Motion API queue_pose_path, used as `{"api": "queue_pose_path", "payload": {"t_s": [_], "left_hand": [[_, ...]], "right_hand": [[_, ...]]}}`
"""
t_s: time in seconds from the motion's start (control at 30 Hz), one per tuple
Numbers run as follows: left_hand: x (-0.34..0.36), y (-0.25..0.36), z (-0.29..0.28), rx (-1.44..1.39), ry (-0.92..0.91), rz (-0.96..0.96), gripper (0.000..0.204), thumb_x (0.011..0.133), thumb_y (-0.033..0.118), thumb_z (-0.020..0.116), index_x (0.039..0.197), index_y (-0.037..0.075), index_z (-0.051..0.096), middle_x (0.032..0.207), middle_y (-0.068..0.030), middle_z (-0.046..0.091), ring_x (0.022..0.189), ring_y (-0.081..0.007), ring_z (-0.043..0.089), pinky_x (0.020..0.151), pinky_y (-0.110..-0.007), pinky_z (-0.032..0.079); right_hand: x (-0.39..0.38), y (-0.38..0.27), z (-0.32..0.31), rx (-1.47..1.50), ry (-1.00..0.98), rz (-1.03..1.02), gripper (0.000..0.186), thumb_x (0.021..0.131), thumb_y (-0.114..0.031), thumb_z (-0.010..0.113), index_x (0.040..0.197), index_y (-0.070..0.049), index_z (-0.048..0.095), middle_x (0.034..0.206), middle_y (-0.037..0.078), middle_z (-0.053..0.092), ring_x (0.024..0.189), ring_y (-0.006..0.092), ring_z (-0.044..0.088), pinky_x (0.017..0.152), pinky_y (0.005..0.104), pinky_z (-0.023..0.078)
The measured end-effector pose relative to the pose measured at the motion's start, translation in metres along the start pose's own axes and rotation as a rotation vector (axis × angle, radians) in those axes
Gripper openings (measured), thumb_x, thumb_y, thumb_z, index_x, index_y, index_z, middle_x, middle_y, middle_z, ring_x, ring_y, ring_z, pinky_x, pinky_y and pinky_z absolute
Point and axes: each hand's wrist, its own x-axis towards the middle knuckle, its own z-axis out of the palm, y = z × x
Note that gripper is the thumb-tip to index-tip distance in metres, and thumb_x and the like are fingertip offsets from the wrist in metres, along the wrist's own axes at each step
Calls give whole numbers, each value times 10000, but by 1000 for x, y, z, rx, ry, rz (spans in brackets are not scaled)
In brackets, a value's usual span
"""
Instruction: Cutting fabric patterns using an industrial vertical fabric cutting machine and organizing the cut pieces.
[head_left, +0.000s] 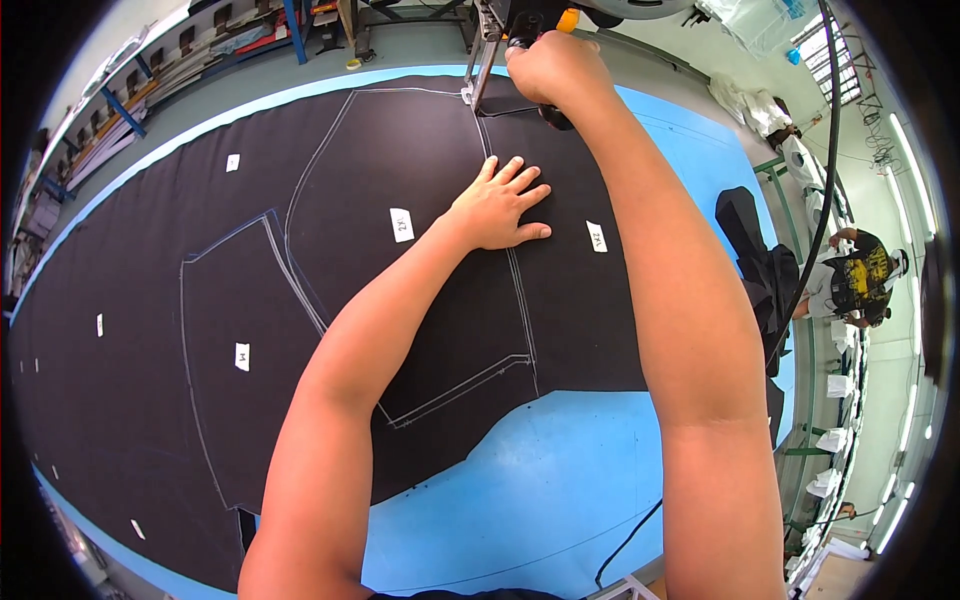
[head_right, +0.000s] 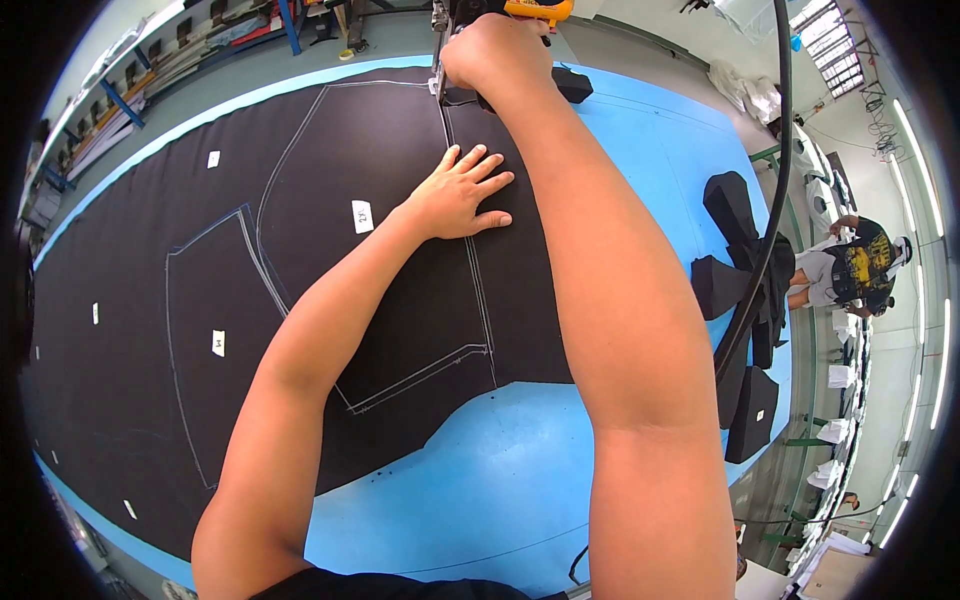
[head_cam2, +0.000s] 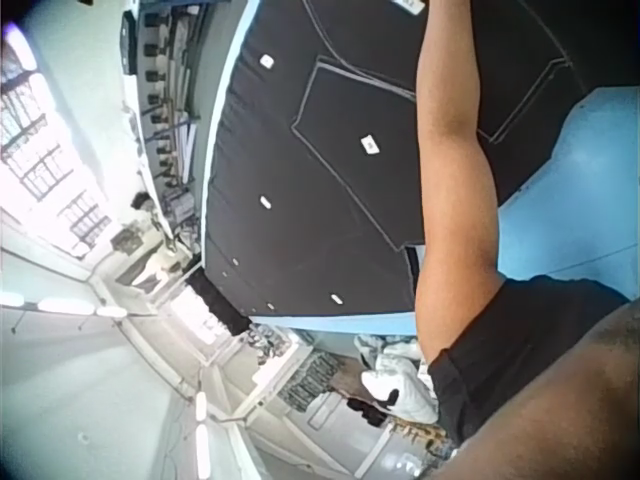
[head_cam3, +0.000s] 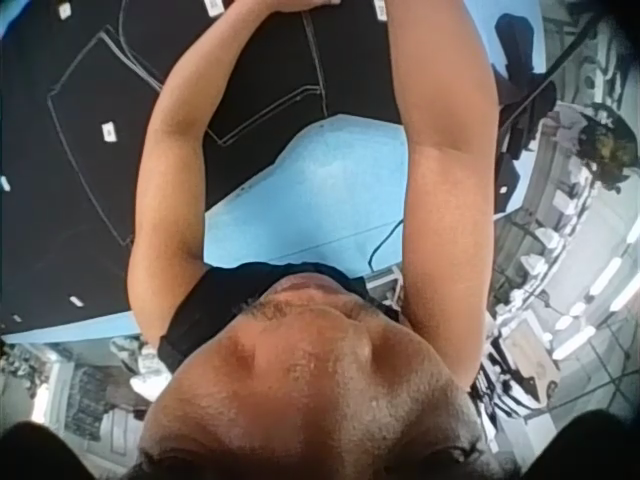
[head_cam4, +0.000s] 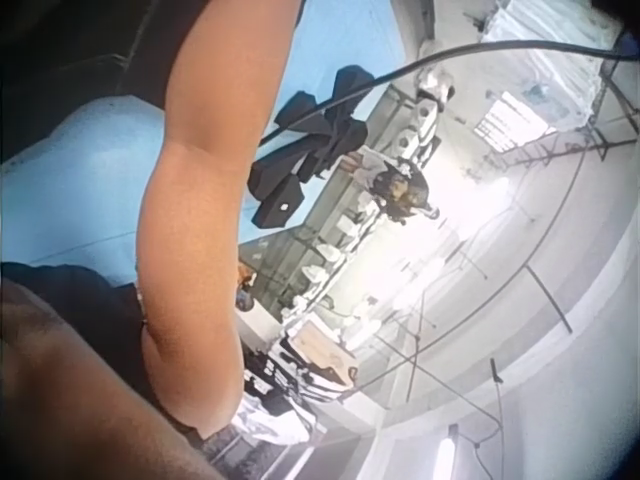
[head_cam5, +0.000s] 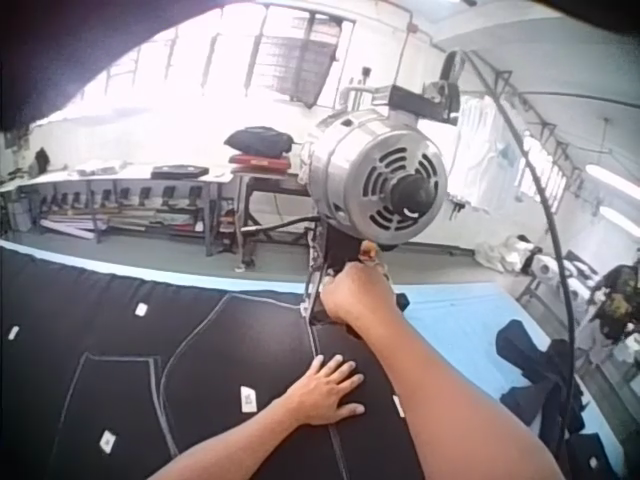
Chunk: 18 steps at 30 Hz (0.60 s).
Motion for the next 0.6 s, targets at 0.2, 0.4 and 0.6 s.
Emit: {"api": "queue_pose_path", "payload": {"t_s": [0.2, 0.4, 0.6], "left_hand": [[1, 2, 3, 1, 15, 2, 747, 990, 678, 466, 1500, 135, 515, 1588, -151, 420, 1520, -368, 293, 1239, -603, 198], [-3, -2, 5, 4, 2, -8, 780, 985, 699, 440, 1514, 128, 498, 1587, -144, 416, 1520, -374, 286, 1242, -598, 193], [-1, -2, 7, -5, 2, -6, 783, 983, 700, 441, 1516, 128, 495, 1590, -144, 411, 1527, -373, 275, 1245, -596, 188]], "right_hand": [[16, 3, 11, -157, 96, -34, 628, 1022, -500, 415, 1166, 28, 723, 1108, 222, 740, 1101, 402, 667, 995, 439, 507], [25, -1, 17, -122, 126, -33, 638, 1017, -511, 421, 1181, 32, 713, 1154, 230, 726, 1091, 406, 673, 974, 444, 523], [36, -2, 12, -131, 61, -59, 618, 1013, -512, 426, 1174, 9, 716, 1174, 218, 723, 1089, 385, 685, 937, 453, 542]]}}
